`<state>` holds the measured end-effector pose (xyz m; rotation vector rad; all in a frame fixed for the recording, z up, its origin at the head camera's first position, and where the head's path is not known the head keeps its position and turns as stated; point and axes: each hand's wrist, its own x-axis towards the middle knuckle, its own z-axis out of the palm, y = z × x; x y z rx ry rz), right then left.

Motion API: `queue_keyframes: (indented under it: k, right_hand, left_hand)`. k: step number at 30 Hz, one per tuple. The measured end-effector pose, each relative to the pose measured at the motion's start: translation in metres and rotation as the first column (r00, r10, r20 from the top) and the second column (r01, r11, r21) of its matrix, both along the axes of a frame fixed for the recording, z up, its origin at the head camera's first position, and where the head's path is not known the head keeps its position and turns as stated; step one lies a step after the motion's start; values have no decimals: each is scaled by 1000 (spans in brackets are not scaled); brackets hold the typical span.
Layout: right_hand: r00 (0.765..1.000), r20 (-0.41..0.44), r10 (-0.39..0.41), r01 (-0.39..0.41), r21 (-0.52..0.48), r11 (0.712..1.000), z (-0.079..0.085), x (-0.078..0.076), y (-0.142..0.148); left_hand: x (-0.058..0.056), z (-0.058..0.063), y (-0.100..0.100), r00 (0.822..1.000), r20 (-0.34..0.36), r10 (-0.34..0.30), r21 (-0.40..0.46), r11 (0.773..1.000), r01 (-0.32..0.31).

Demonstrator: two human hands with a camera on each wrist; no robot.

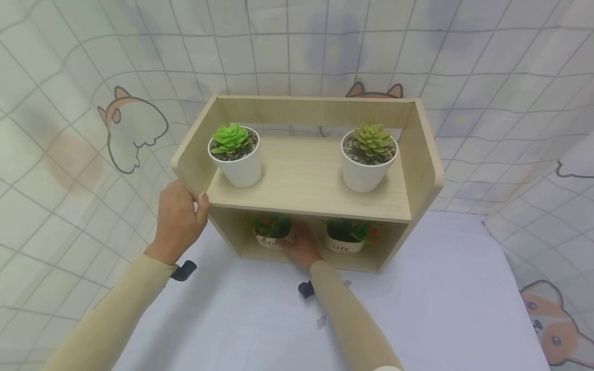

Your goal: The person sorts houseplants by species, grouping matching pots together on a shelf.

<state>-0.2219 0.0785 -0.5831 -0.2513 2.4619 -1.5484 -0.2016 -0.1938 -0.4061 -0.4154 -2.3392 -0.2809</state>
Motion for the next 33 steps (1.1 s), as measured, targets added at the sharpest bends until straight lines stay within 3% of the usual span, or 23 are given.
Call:
queue_keyframes:
  k: [9, 23, 26, 29, 33]
  right_hand:
    - [1000, 9, 4, -4, 30, 1000, 1, -6, -2]
    - [998, 57, 24, -28, 81, 996, 6, -3, 3]
    - [998, -15, 62, -59, 183, 981, 4, -4, 5]
    - [995, -78, 62, -41, 247, 968, 1, -2, 7]
    - [999, -24, -31, 34, 146, 989, -2, 9, 12]
  left_hand:
    - [-1, 0, 4, 1000, 4, -5, 8, 1000, 5]
    - [2, -2, 6, 1000, 9, -17, -10, 1000, 17]
    - [2, -3, 6, 1000, -5, -29, 6, 1000, 30]
    - [0, -3, 5, 999, -22, -40, 15, 999, 41]
    - [-4, -2, 4, 998, -30, -48, 4, 999, 48]
